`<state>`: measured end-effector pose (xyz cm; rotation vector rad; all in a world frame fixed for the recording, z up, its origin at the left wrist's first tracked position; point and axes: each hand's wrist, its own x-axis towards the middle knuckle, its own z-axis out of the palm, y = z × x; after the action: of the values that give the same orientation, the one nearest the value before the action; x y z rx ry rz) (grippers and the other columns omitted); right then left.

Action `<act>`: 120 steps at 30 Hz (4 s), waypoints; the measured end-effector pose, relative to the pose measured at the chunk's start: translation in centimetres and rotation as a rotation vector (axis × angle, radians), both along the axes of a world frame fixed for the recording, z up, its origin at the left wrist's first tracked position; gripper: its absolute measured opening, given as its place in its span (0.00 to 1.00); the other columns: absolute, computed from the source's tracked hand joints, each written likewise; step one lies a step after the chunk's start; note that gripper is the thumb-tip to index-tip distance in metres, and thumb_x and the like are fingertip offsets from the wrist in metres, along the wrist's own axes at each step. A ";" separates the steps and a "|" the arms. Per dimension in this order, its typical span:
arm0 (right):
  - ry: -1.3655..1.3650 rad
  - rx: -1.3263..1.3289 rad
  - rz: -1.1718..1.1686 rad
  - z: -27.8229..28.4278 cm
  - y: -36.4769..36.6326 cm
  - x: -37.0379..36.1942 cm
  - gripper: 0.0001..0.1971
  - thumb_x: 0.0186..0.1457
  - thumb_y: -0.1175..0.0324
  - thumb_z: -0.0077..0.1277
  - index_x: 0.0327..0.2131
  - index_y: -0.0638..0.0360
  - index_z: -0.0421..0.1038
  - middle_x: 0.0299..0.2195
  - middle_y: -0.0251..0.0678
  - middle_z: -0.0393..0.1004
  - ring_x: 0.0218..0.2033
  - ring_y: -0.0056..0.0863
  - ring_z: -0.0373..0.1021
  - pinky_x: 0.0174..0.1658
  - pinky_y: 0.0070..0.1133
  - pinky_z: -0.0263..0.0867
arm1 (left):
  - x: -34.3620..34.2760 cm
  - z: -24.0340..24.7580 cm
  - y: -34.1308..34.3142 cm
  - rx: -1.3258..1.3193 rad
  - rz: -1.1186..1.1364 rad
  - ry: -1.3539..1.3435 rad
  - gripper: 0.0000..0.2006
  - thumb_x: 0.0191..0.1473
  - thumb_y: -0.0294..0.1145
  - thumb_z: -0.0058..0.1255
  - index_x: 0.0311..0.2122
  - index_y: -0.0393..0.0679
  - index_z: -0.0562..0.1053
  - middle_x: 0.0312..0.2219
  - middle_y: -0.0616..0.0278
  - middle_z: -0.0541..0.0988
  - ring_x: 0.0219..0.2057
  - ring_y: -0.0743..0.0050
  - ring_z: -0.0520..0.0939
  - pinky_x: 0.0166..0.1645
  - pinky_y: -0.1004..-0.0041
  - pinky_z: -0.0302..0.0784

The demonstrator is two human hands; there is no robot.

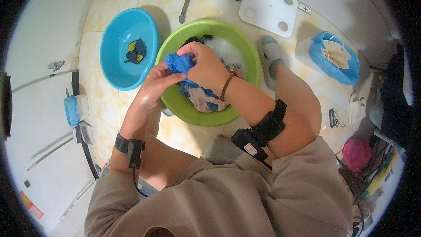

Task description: The person washes a blue cloth and other garments in a green basin containing soapy water by rubbing and squeezing them with their hands.

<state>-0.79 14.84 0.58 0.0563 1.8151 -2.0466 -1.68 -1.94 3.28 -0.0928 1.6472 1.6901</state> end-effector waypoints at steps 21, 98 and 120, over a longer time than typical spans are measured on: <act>0.411 0.500 0.077 0.1 2.4 -1.7 0.17 0.28 0.62 0.64 0.23 0.58 0.70 0.26 0.41 0.71 0.30 0.38 0.68 0.33 0.29 0.63 | -2.4 1.6 -1.1 -0.091 -0.010 0.533 0.11 0.41 0.17 0.54 0.24 0.41 0.64 0.33 0.58 0.77 0.35 0.81 0.74 0.38 0.80 0.69; 0.287 0.688 -0.386 1.2 -5.0 0.6 0.16 0.51 0.59 0.43 0.17 0.59 0.66 0.14 0.46 0.65 0.20 0.47 0.65 0.23 0.36 0.60 | 3.2 -1.6 4.5 0.296 0.675 -0.501 0.11 0.56 0.41 0.38 0.35 0.46 0.68 0.30 0.64 0.72 0.31 0.72 0.74 0.37 0.75 0.70; 0.296 0.732 -0.384 0.5 -6.3 0.9 0.14 0.48 0.59 0.45 0.17 0.58 0.67 0.18 0.44 0.69 0.22 0.45 0.67 0.25 0.37 0.61 | 2.6 -3.5 3.0 0.544 0.515 -0.625 0.16 0.57 0.41 0.34 0.46 0.42 0.65 0.40 0.55 0.72 0.41 0.61 0.75 0.45 0.64 0.71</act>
<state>0.11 8.54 1.08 0.3432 2.8414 -1.5397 0.94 1.09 -0.27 -0.7452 0.7008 2.1401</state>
